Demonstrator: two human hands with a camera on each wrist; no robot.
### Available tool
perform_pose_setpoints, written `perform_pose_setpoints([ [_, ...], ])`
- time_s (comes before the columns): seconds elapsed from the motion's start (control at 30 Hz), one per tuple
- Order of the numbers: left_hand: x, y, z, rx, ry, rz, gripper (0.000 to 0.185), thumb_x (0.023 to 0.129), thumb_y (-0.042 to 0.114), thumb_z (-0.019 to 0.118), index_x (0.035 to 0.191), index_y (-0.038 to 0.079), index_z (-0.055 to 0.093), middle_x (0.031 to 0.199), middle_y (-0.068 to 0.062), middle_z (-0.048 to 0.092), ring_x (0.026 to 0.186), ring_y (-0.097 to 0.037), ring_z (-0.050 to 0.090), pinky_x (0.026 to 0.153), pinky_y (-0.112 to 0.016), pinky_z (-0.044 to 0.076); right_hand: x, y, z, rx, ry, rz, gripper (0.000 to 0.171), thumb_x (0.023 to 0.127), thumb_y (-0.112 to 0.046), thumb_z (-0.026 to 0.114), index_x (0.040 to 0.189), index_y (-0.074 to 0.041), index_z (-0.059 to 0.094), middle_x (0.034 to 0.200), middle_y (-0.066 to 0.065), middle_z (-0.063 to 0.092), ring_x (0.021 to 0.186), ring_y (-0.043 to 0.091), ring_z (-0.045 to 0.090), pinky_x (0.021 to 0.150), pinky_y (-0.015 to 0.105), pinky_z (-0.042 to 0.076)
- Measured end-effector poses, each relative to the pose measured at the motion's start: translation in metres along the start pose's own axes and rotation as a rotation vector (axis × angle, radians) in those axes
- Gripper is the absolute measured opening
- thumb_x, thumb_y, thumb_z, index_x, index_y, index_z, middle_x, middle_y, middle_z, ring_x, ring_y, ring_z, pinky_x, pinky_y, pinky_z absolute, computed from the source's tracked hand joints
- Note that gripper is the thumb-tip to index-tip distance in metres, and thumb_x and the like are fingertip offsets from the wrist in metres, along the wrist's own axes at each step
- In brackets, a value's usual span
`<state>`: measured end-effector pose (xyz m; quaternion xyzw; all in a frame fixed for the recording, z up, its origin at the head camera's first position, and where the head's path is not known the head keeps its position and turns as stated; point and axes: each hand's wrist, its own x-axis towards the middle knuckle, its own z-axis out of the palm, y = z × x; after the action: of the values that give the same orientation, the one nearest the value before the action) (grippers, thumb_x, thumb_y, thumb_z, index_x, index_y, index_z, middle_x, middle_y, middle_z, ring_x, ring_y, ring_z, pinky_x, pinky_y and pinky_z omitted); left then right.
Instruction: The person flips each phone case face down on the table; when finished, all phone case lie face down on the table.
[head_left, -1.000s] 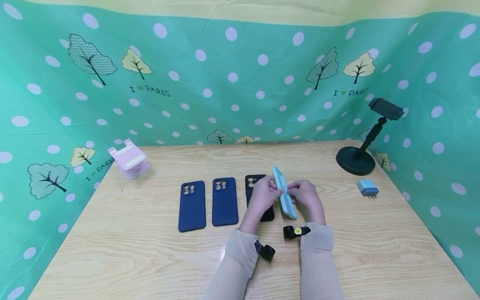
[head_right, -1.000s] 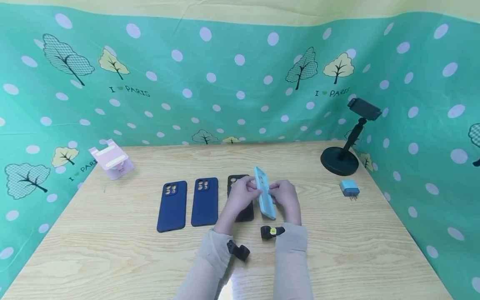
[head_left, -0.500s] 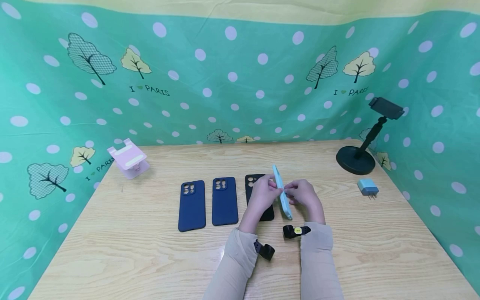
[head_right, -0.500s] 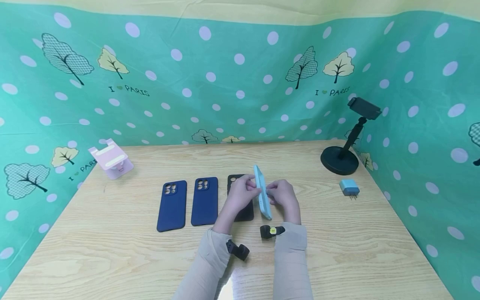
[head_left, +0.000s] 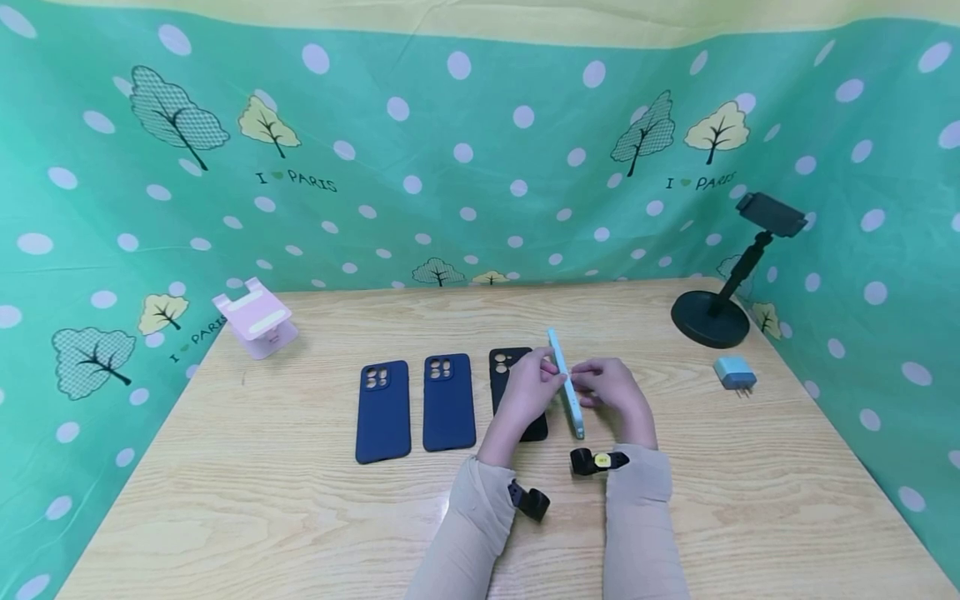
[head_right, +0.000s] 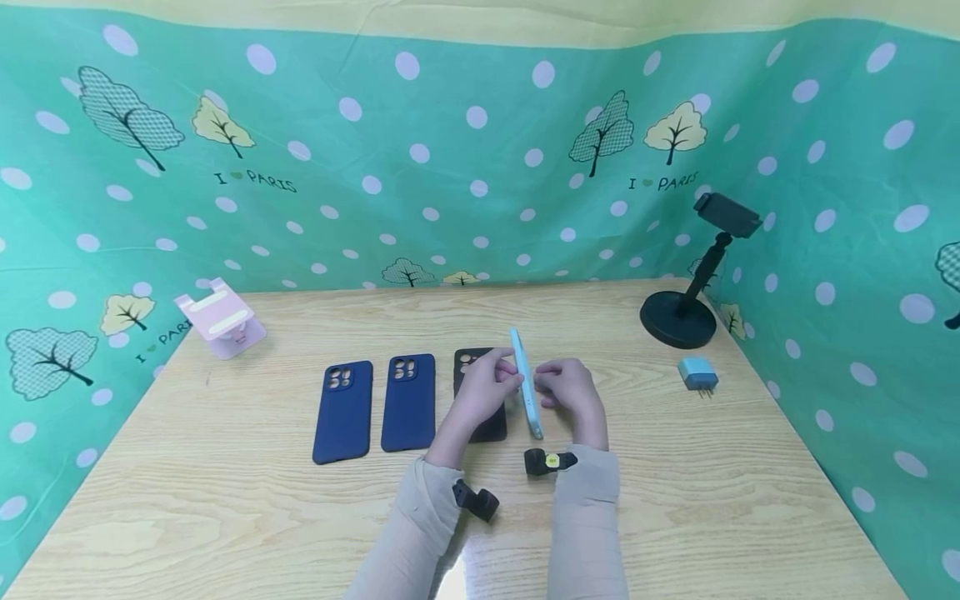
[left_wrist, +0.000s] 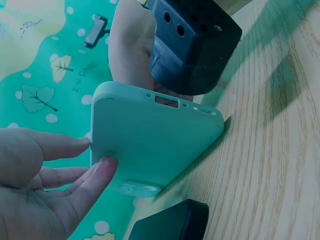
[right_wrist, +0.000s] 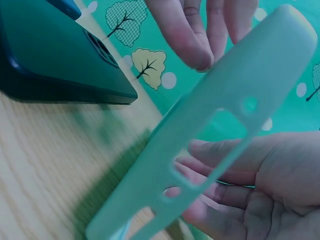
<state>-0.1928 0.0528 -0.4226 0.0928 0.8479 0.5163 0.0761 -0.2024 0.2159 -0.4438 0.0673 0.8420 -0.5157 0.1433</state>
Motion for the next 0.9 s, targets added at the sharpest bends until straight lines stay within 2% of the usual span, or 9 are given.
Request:
perform_pose_setpoints([
  [0.27, -0.001, 0.000, 0.003, -0.027, -0.003, 0.006, 0.042, 0.093, 0.009, 0.063, 0.134, 0.000, 0.054, 0.104, -0.010, 0.067, 0.087, -0.015, 0.066, 0.068, -0.019, 0.053, -0.004, -0.003, -0.009, 0.090, -0.019, -0.050, 0.039, 0.100, -0.018, 0.053, 0.130, 0.008, 0.054, 0.126, 0.027, 0.060, 0.100, 0.017, 0.066, 0.081, 0.030, 0.059],
  [0.4, -0.002, 0.000, 0.004, -0.064, -0.024, -0.007, 0.042, 0.095, 0.008, 0.060, 0.135, 0.000, 0.052, 0.105, -0.012, 0.066, 0.084, -0.015, 0.067, 0.065, -0.019, 0.054, -0.007, -0.007, -0.013, 0.125, -0.037, -0.070, 0.041, 0.099, -0.020, 0.055, 0.131, 0.007, 0.054, 0.128, 0.026, 0.059, 0.099, 0.015, 0.066, 0.086, 0.034, 0.058],
  [0.6, -0.002, -0.002, 0.007, -0.061, -0.039, 0.001, 0.044, 0.094, 0.007, 0.062, 0.135, -0.003, 0.051, 0.105, -0.013, 0.067, 0.082, -0.017, 0.068, 0.063, -0.020, 0.054, -0.012, -0.012, -0.017, 0.158, -0.041, -0.104, 0.041, 0.099, -0.020, 0.056, 0.130, 0.007, 0.054, 0.126, 0.026, 0.060, 0.098, 0.014, 0.067, 0.085, 0.037, 0.058],
  [0.73, -0.001, -0.003, 0.009, -0.032, -0.050, -0.009, 0.045, 0.093, 0.010, 0.063, 0.135, 0.000, 0.052, 0.105, -0.011, 0.067, 0.079, -0.013, 0.066, 0.061, -0.019, 0.052, -0.016, -0.015, -0.019, 0.153, -0.045, -0.114, 0.043, 0.098, -0.022, 0.057, 0.130, 0.007, 0.055, 0.128, 0.027, 0.058, 0.100, 0.015, 0.066, 0.084, 0.035, 0.058],
  [0.9, 0.000, -0.005, 0.013, -0.008, -0.065, -0.014, 0.045, 0.093, 0.012, 0.064, 0.135, 0.001, 0.052, 0.106, -0.011, 0.068, 0.080, -0.011, 0.066, 0.062, -0.019, 0.052, -0.018, -0.017, -0.019, 0.097, -0.039, -0.090, 0.045, 0.096, -0.024, 0.061, 0.129, 0.005, 0.056, 0.129, 0.026, 0.058, 0.097, 0.014, 0.066, 0.084, 0.037, 0.058],
])
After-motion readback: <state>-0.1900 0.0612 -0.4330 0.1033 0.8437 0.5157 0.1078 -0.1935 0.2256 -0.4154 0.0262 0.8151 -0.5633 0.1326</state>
